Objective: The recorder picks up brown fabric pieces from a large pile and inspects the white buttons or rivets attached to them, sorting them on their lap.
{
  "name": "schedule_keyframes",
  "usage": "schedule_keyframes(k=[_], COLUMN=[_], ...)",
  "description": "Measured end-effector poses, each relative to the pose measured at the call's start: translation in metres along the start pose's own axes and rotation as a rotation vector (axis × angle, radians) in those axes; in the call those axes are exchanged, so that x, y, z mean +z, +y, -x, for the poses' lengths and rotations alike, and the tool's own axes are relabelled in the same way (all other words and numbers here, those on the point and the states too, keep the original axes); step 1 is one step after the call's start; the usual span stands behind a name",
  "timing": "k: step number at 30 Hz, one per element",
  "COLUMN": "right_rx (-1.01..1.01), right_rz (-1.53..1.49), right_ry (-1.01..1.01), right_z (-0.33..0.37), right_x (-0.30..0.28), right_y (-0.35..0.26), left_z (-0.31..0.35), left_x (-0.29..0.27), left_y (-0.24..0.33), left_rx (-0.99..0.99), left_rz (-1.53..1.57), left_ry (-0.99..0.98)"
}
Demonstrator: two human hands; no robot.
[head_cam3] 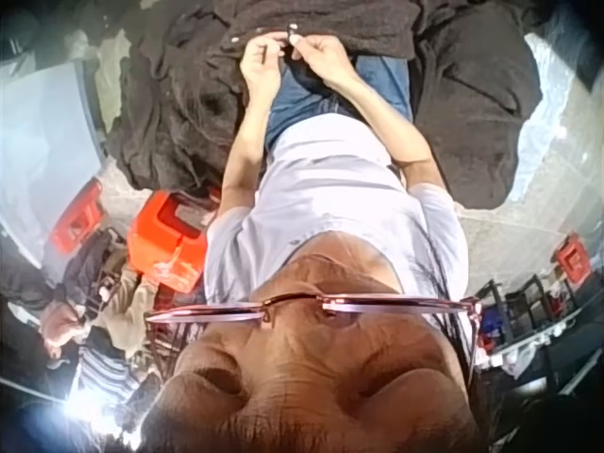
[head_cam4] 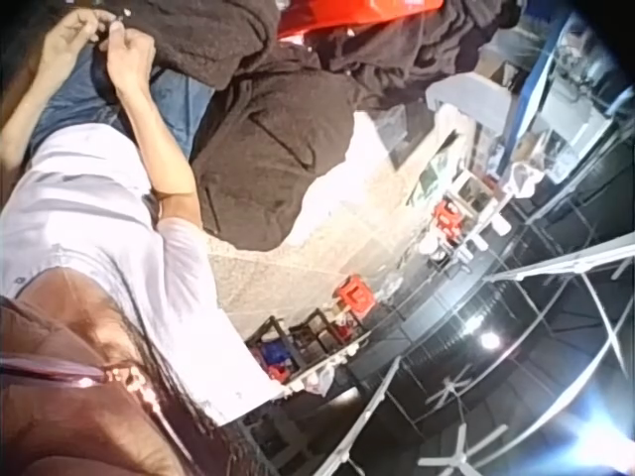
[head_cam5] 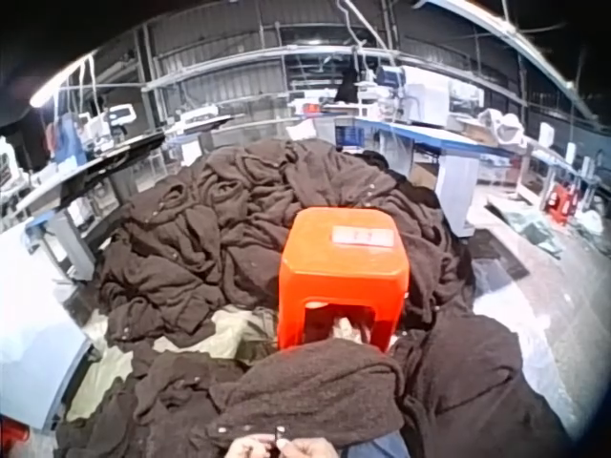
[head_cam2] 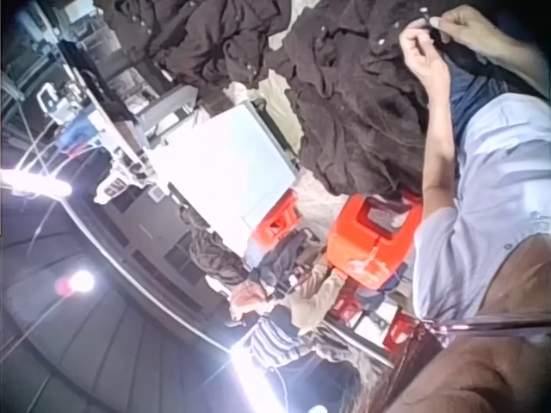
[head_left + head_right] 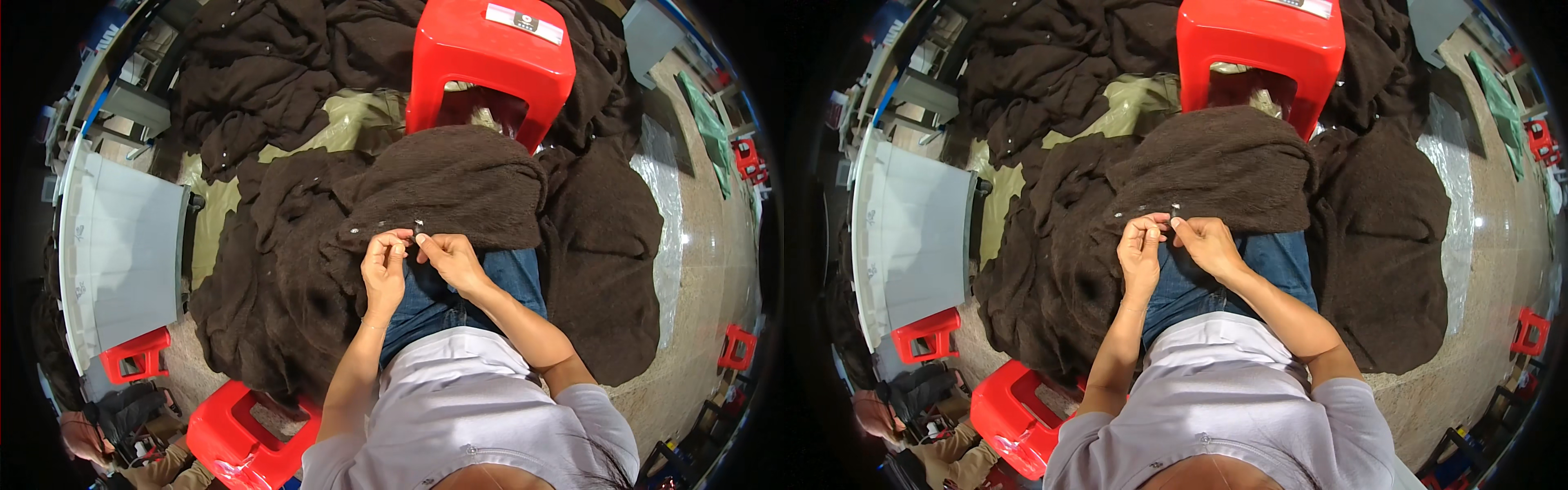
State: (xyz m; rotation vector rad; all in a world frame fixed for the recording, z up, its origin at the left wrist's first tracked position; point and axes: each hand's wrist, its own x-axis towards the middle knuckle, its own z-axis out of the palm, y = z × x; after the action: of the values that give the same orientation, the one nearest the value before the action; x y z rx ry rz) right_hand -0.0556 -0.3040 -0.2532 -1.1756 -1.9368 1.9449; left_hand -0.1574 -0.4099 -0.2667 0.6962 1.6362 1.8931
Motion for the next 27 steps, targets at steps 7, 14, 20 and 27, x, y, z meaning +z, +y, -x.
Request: schedule_keyframes(k=[7,14,20,27], right_rx=[0.081,-0.634,-0.632,-0.562], right_rz=[-0.267,0.308,0.593,0.528], right_ry=[0.003,0.215,0.331,0.321], right_z=[0.005,0.03,0.017,0.01], right_x=[-0.022,-0.009,-0.004,-0.007], right_y=[0.001,-0.014,-0.014,-0.003], left_z=[0.025,-0.018,-0.029,-0.017], left_x=[-0.028,-0.035,-0.039,-0.037], left_y=[-0.004,0.008,-0.022,-0.016], left_rx=[-0.266,-0.641,-0.509,-0.464], left_rz=[-0.152,0.164,0.391,0.432], left_ry=[0.223,0.367,0.419,0.358])
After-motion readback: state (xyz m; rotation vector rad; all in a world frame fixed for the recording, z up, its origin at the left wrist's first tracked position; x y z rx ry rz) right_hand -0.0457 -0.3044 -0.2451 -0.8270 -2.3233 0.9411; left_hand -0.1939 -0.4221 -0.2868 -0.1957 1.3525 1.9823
